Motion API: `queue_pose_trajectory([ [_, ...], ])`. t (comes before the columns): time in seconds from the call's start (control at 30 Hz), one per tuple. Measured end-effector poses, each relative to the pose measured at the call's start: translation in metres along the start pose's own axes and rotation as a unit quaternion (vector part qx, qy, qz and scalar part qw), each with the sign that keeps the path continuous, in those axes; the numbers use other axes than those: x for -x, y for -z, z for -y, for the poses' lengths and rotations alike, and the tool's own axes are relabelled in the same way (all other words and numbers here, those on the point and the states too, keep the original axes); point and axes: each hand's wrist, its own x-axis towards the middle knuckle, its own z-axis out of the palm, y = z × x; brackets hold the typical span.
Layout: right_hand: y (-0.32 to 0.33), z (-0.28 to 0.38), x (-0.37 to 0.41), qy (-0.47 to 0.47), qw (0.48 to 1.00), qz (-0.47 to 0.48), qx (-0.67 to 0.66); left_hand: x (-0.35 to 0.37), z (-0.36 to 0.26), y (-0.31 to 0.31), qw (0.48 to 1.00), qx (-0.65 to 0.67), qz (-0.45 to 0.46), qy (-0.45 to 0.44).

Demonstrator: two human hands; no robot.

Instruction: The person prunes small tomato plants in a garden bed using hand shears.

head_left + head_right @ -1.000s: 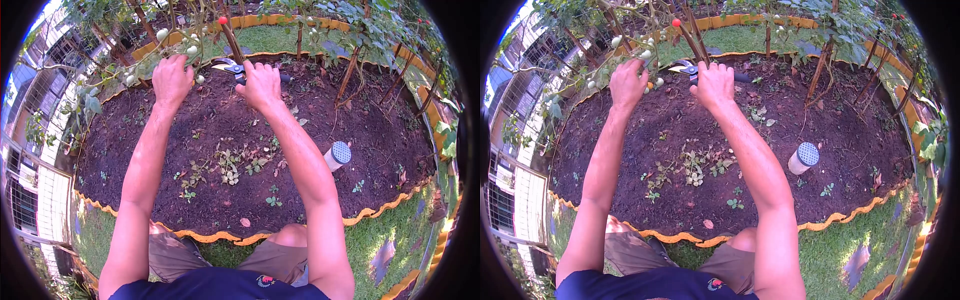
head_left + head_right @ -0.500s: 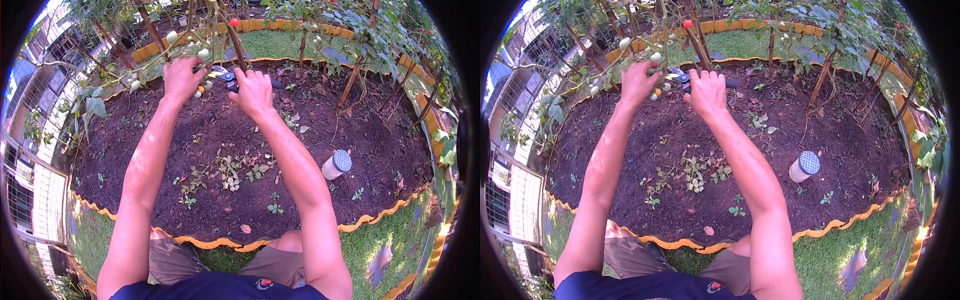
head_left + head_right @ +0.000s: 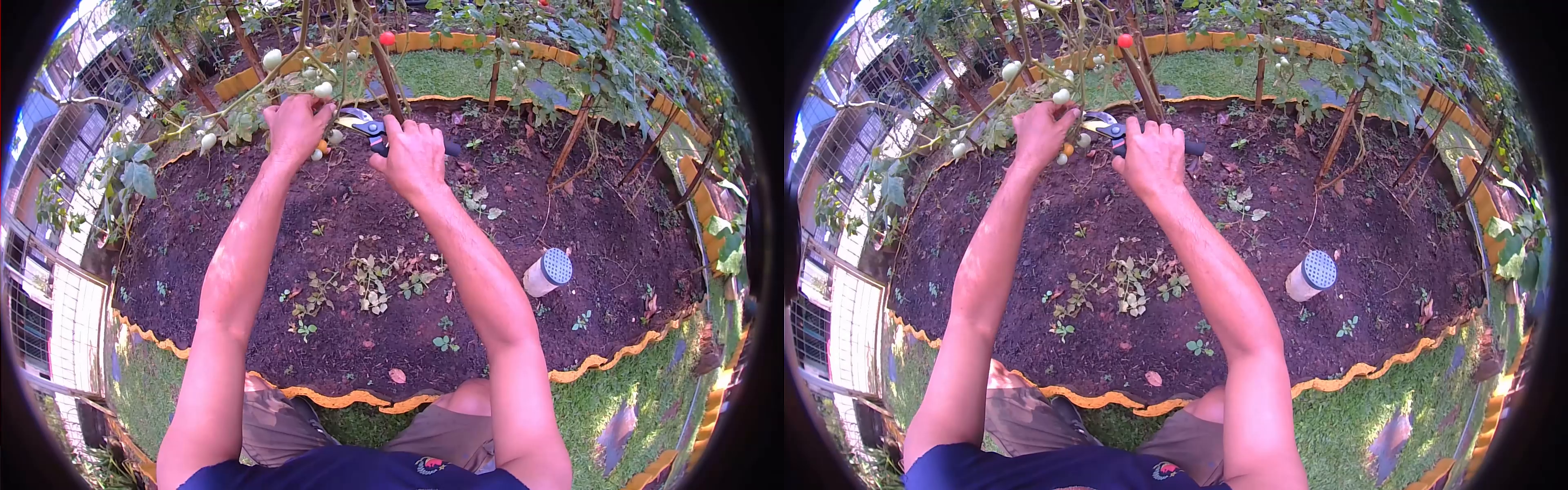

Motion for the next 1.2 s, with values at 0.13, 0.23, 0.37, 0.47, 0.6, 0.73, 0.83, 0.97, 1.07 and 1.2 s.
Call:
queue_pose_trajectory([
  [0.13,0.001,0.001,0.002,-0.02,1.0,0.008,-0.015,-0.001,0.008,-0.005,0.999,0.034,0.008,0.016],
  [0.23,0.001,0.002,0.003,-0.003,1.0,0.0,-0.01,-0.001,0.009,-0.007,0.999,0.046,0.004,0.017],
  [0.37,-0.003,0.004,0.004,0.012,1.0,-0.021,-0.014,-0.001,0.008,-0.007,0.997,0.073,-0.008,0.027],
  [0.47,-0.004,0.005,0.007,0.008,1.0,-0.012,-0.026,-0.002,0.009,-0.007,0.995,0.094,-0.002,0.035],
  [0.6,-0.005,0.006,0.009,-0.004,0.999,-0.009,-0.04,-0.001,0.006,-0.008,0.995,0.098,0.002,0.035],
  [0.73,-0.002,0.006,0.01,-0.014,0.998,0.012,-0.056,0.0,0.004,-0.006,0.995,0.092,0.0,0.029],
  [0.83,-0.003,0.006,0.01,-0.025,0.998,0.009,-0.062,0.002,0.004,-0.005,0.997,0.078,-0.004,0.016],
  [0.97,0.0,-0.001,0.015,-0.053,0.998,-0.008,-0.043,0.007,0.009,-0.006,0.996,-0.049,-0.058,-0.043],
  [1.07,-0.003,-0.013,0.022,-0.114,0.99,-0.01,-0.078,0.012,0.003,0.004,0.983,-0.164,-0.064,-0.059],
  [1.2,0.007,-0.017,0.034,-0.211,0.968,0.004,-0.139,0.014,0.009,-0.001,0.978,-0.174,-0.095,-0.07],
])
